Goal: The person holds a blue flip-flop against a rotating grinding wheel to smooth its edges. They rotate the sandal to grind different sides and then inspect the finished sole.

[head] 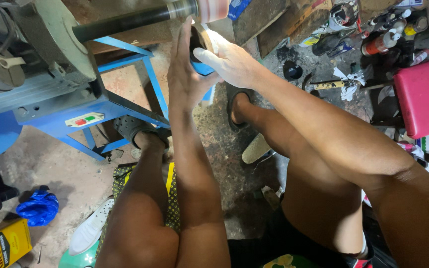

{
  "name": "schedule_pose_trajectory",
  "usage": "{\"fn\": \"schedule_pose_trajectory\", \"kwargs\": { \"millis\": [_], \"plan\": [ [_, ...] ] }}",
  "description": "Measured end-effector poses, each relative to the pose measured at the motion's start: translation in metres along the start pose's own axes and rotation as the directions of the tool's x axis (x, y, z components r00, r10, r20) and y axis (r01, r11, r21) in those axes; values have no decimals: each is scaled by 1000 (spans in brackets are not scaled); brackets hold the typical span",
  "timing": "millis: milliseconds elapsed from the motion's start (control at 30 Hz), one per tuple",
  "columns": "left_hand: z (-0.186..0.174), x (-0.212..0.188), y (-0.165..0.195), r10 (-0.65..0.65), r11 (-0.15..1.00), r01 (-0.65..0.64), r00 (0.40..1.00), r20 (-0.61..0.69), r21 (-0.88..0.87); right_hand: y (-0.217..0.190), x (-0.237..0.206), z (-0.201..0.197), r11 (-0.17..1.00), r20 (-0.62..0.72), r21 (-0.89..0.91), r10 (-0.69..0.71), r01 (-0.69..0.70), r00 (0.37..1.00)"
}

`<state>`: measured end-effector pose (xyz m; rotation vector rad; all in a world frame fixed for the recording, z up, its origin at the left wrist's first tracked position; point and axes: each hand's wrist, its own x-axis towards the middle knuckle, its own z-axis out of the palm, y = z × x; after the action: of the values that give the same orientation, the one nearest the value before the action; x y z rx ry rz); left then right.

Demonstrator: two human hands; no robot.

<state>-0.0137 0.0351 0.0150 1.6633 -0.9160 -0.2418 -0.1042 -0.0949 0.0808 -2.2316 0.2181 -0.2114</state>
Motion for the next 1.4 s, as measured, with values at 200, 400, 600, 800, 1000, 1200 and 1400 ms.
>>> {"fn": "schedule_pose_trajectory", "kwargs": {
  "millis": [200, 400, 600, 800, 1000, 1200, 1400],
  "plan": [
    [6, 1, 5, 55, 952, -32, 996, -69, 304, -4, 1, 1, 946, 65, 130, 290, -296, 955],
    [-7, -9, -25, 107, 994, -111, 970, -216, -7, 28, 5, 14, 970, -92, 84, 234, -227, 968],
    [3, -16, -36, -835, 409, 449, 535, -127, -795, 45, 6, 29, 994, -238, -104, -48, 23, 970],
    [36, -23, -20, -641, -385, 206, 642, 421, -900, 36, 6, 40, 990, -272, -140, -63, 25, 960],
    [59, 0, -29, -654, -248, -23, 741, 150, -969, 25, 6, 42, 977, -188, -212, -13, -28, 982],
    [59, 2, -21, -819, -72, -29, 572, 43, -997, 33, 8, 42, 988, -117, -71, 130, -139, 985],
    [54, 6, -15, -783, -168, 44, 601, 160, -985, 36, 16, 35, 1000, -104, -17, -20, 19, 994]
  ]
}}
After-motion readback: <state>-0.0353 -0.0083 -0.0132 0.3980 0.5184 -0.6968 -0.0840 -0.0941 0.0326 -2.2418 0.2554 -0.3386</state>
